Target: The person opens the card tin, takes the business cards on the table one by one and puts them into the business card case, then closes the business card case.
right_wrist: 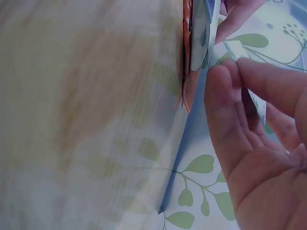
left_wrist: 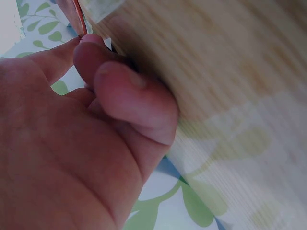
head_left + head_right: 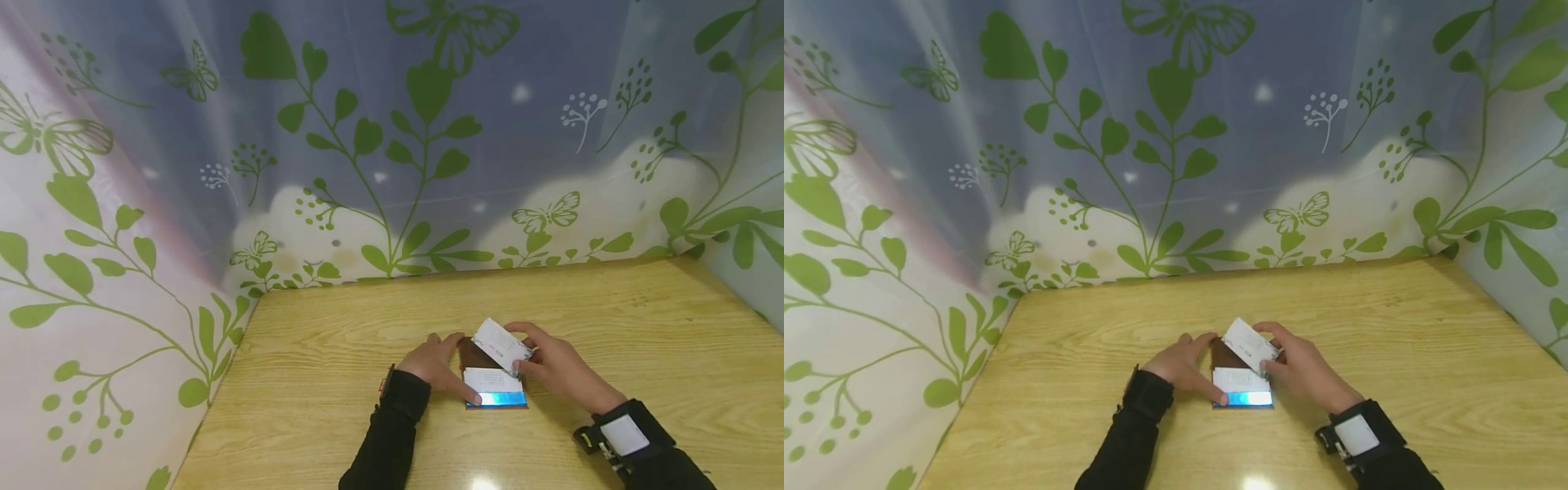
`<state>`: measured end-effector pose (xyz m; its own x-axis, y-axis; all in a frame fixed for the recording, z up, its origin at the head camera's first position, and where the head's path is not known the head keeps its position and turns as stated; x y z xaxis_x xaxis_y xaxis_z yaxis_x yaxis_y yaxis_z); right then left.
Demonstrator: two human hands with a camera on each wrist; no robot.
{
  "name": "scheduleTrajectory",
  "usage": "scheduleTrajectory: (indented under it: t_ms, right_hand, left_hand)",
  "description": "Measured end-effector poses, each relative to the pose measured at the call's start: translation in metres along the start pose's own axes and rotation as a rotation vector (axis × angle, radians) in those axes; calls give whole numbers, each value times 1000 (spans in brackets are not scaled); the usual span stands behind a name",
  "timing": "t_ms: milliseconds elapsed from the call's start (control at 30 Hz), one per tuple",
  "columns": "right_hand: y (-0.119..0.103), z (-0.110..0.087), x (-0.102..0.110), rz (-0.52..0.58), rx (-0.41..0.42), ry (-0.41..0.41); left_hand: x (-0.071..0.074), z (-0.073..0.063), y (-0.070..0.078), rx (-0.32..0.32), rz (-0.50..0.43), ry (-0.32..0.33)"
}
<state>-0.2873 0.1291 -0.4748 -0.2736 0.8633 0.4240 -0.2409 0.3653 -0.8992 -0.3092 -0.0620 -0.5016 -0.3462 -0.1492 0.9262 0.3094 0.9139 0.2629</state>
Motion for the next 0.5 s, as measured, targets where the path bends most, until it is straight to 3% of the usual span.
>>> scheduleTrajectory:
  t_ms: [300, 500]
  right_hand:
    - [0, -1, -9, 27, -14, -93]
    - [2, -2, -12, 0, -31, -112]
  left_hand:
    - [0, 1, 0, 3, 0, 3]
    - [1, 0, -1, 3, -10, 8]
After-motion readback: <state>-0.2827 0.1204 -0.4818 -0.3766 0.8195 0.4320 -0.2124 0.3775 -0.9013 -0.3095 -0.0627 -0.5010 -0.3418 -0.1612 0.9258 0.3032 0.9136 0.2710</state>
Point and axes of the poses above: each hand's wrist, its own z-axis towards the middle knuckle, its own x-axis out of the back of the hand, y = z × x, the point moved 9 cm from there along z, towards the middle knuckle, and after that the axes turned 15 degrees about z, right-handed, at the moved point
